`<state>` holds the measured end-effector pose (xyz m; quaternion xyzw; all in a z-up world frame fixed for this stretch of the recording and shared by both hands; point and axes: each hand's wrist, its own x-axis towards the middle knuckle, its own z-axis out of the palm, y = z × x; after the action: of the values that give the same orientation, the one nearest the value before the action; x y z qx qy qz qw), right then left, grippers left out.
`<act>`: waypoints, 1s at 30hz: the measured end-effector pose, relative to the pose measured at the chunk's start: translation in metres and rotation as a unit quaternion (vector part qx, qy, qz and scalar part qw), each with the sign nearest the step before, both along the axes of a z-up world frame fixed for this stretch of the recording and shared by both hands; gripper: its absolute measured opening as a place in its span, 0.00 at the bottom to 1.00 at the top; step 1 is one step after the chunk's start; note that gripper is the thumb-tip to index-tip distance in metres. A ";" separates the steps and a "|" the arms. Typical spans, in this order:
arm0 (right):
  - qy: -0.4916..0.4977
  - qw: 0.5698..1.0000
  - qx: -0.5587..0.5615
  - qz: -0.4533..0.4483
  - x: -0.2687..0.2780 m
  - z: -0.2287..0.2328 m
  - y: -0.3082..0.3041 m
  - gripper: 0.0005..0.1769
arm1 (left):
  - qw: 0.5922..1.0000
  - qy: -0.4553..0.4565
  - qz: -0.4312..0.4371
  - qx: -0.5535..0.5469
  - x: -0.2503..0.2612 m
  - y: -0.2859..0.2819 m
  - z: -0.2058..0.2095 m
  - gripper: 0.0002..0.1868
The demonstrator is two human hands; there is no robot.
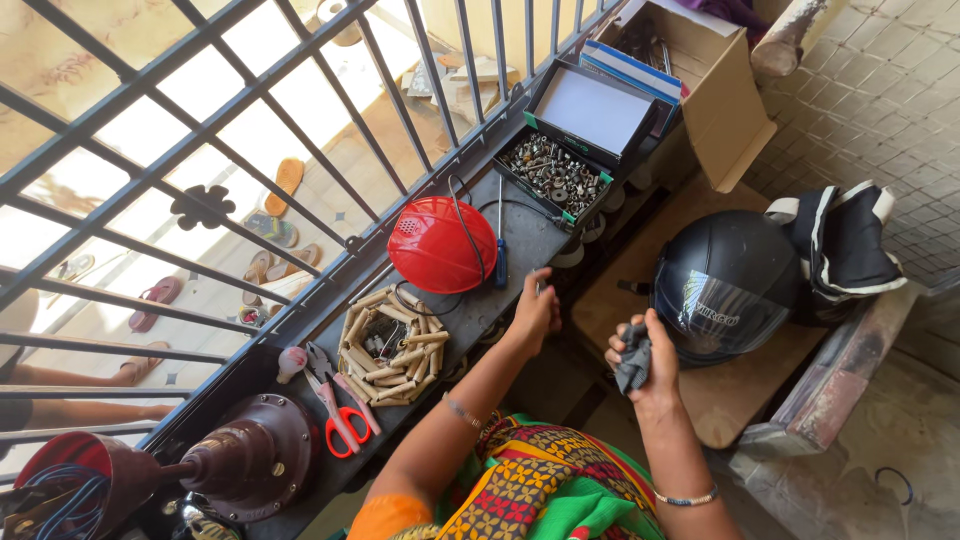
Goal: The person uses pliers and scissors to repair a ceiling fan motor on a balcony ledge. They strip and twist wires, handle the motor housing, and work with small components while utilizing tools to manipulate electrical parts.
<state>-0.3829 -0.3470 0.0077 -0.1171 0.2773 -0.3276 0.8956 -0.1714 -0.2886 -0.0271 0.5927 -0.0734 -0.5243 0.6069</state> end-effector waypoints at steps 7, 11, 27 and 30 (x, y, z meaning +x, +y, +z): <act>0.028 0.998 -0.010 -0.054 -0.027 -0.005 -0.003 0.16 | 0.910 -0.387 0.074 0.132 0.051 -0.097 -0.040 0.18; 0.038 0.998 0.009 -0.056 -0.034 -0.015 0.002 0.15 | 0.849 -0.506 0.079 0.133 0.072 -0.108 -0.037 0.20; 0.027 0.999 0.010 -0.042 -0.016 -0.013 0.009 0.16 | 0.464 -0.773 -0.167 0.400 0.026 -0.054 -0.033 0.07; 0.029 0.999 0.002 -0.039 -0.017 -0.008 0.010 0.16 | 0.484 -0.737 -0.209 0.423 0.033 -0.074 -0.041 0.12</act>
<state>-0.3995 -0.3371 -0.0008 -0.1134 0.3080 -0.3586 0.8739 -0.1384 -0.3628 -0.0684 0.9147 -0.3848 0.0252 -0.1211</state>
